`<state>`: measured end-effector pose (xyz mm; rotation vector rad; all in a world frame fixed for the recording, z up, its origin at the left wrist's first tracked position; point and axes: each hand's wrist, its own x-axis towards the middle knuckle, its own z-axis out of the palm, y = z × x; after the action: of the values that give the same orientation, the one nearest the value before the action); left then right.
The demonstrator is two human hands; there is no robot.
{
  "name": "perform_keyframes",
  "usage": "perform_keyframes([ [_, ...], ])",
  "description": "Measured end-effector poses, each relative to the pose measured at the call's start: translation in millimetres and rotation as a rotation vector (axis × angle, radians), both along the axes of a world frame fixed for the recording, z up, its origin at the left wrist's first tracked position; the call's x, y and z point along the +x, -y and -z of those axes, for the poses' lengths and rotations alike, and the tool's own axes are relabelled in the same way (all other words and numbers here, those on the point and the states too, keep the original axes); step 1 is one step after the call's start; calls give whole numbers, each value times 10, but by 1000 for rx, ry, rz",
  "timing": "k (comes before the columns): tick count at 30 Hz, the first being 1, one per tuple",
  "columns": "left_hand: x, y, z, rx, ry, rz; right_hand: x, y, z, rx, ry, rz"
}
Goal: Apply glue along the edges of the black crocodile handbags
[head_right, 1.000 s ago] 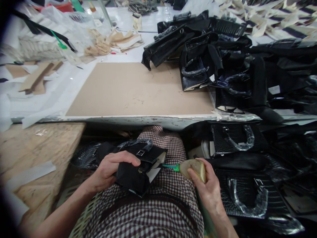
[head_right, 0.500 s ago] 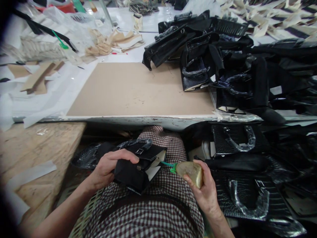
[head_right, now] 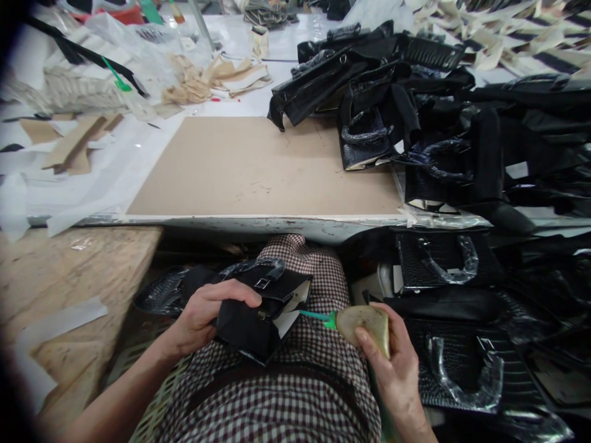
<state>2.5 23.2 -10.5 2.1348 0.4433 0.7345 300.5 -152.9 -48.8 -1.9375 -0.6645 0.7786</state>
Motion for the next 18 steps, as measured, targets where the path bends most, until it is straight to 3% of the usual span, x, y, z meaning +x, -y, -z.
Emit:
perform_keyframes([
  [7, 26, 56, 31, 1, -13, 40, -12, -120, -98, -172, -118, -12],
  [18, 33, 56, 8, -5, -35, 39, -88, 30, -146, -99, -358, -87],
])
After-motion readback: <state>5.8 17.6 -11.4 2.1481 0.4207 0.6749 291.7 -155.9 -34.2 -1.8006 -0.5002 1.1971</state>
